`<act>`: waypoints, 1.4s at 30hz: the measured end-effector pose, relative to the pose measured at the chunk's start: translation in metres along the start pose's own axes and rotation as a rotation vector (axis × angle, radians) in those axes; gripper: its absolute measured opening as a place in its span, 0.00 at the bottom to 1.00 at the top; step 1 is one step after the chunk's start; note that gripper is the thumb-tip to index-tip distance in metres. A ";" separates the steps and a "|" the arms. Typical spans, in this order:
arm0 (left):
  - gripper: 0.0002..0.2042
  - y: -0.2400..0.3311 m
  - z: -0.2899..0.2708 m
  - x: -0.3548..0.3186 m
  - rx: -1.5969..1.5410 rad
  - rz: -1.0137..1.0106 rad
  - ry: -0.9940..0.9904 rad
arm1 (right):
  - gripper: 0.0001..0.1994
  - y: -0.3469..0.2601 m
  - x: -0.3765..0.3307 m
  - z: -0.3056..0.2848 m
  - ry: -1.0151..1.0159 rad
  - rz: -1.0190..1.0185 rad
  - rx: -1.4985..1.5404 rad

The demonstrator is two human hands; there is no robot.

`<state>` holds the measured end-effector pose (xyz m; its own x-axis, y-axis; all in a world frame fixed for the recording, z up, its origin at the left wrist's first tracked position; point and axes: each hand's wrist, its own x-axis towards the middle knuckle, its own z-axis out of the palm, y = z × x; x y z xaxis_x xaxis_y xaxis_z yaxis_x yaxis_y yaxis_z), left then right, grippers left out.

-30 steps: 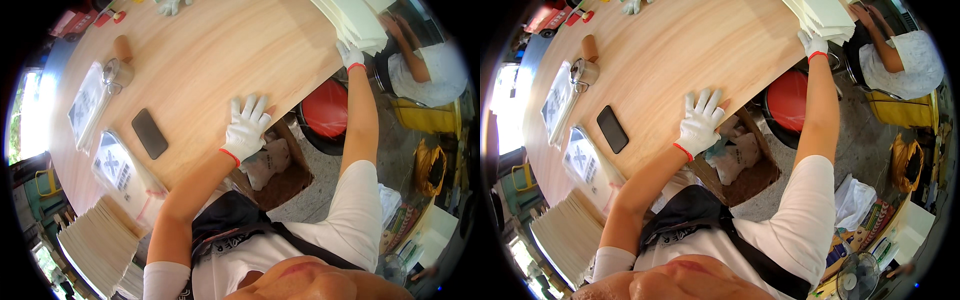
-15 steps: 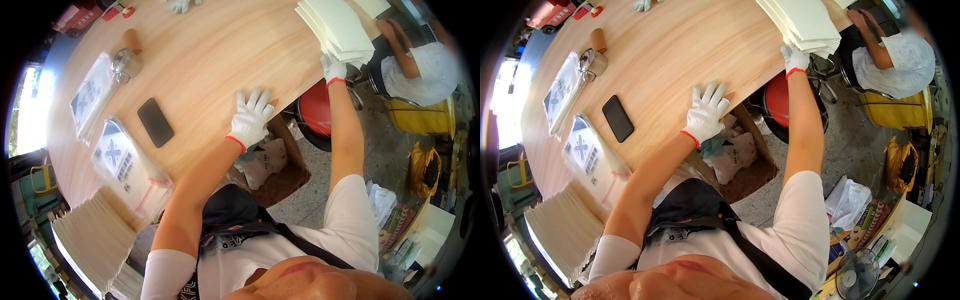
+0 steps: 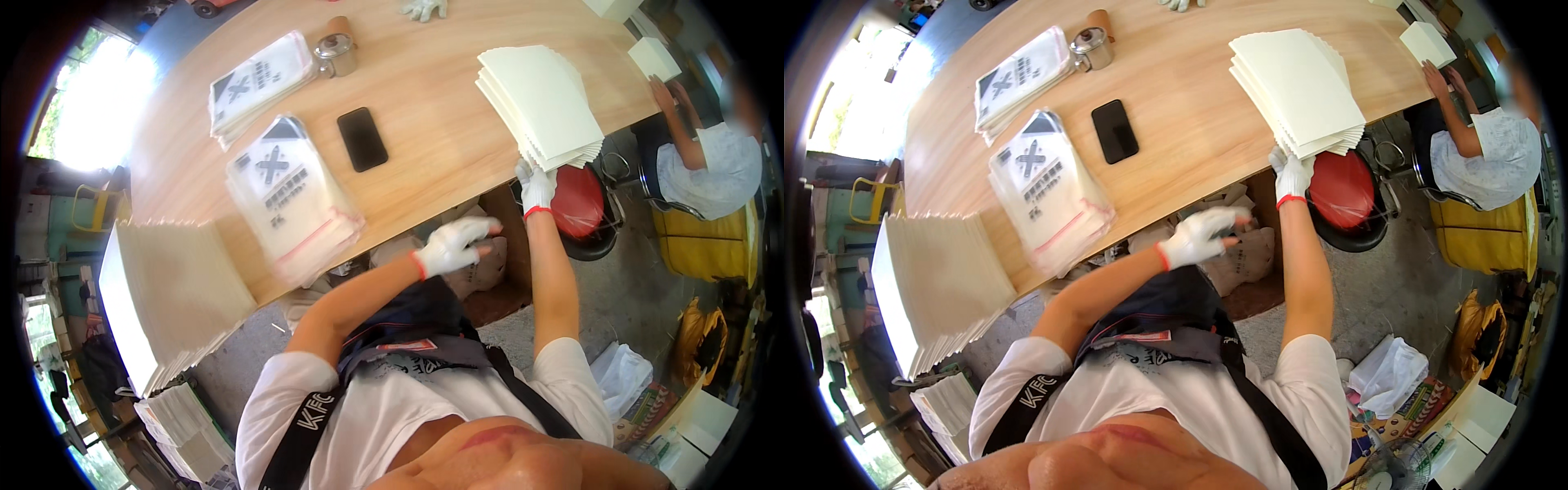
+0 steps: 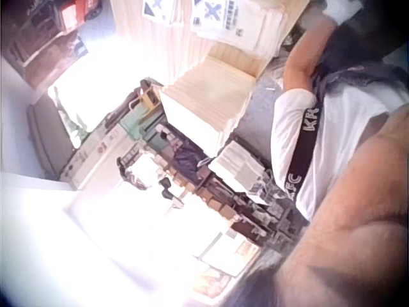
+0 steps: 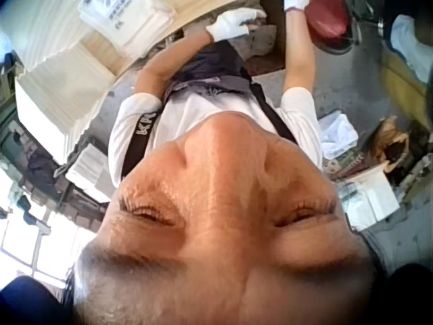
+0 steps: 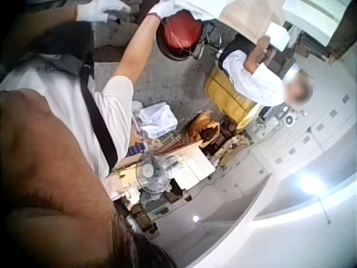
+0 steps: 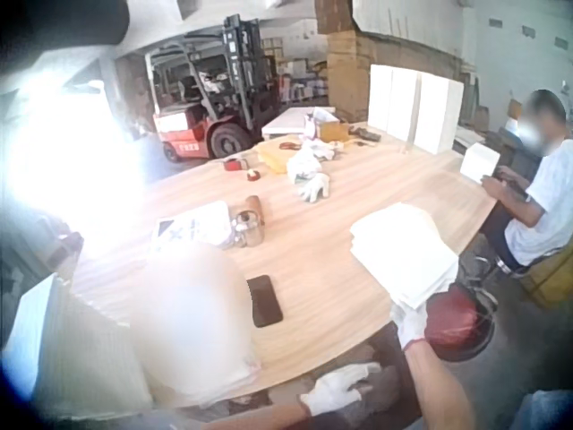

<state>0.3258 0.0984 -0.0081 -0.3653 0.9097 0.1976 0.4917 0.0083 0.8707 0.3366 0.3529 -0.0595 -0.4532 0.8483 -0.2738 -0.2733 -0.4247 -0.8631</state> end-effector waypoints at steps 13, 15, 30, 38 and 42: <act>0.11 0.026 -0.053 -0.264 0.264 -0.359 0.441 | 0.15 0.037 -0.095 0.033 -0.106 0.091 0.040; 0.11 0.031 -0.052 -0.272 0.276 -0.340 0.459 | 0.13 0.035 -0.097 0.022 -0.207 0.161 0.062; 0.11 0.059 -0.044 -0.349 0.392 -0.437 0.503 | 0.15 0.097 -0.317 -0.341 -0.352 0.981 -1.304; 0.11 0.064 -0.033 -0.344 0.423 -0.545 0.525 | 0.12 0.098 -0.295 -0.329 -0.430 0.908 -1.241; 0.11 0.067 -0.030 -0.338 0.436 -0.505 0.500 | 0.10 0.102 -0.283 -0.323 -0.453 0.897 -1.240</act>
<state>0.4588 -0.2211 -0.0036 -0.8811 0.4630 0.0963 0.3992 0.6189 0.6764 0.7110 0.1714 -0.2069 -0.3452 0.2206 -0.9122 0.9342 -0.0122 -0.3565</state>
